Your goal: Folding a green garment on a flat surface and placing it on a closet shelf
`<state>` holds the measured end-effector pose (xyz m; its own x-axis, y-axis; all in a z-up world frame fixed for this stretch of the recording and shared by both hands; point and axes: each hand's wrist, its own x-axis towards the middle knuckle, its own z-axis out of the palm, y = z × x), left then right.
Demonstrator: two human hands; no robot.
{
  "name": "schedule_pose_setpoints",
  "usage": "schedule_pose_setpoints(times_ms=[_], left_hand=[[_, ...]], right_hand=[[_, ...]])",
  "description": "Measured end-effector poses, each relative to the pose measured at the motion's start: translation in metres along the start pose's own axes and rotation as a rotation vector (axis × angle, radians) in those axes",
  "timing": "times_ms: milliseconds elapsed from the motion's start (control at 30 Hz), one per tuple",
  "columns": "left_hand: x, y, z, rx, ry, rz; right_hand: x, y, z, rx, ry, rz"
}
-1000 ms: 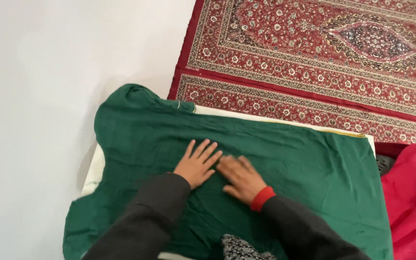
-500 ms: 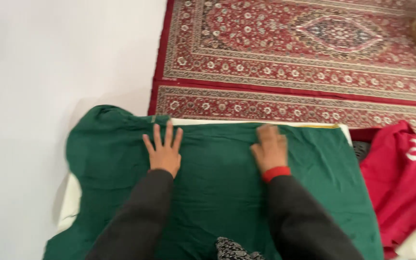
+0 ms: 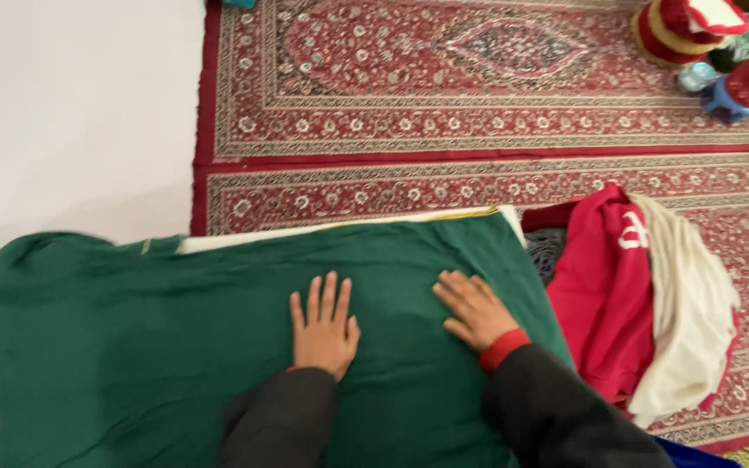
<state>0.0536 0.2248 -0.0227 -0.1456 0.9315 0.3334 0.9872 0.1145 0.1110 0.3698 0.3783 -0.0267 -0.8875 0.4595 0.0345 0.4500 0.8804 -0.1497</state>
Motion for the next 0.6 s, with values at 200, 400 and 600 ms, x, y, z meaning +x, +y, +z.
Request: schedule_pose_setpoints(times_ms=[200,400,600], left_hand=[[0.000,0.001,-0.007,0.042,-0.037,0.016],[0.007,-0.001,-0.004,0.026,-0.077,0.017],[0.008,0.000,-0.003,0.055,-0.086,0.022]], right_hand=[[-0.014,0.126,0.004,-0.236,0.133,0.405],[0.064,0.034,-0.036,-0.053,0.142,0.322],[0.075,0.024,-0.030,-0.009,0.034,-0.264]])
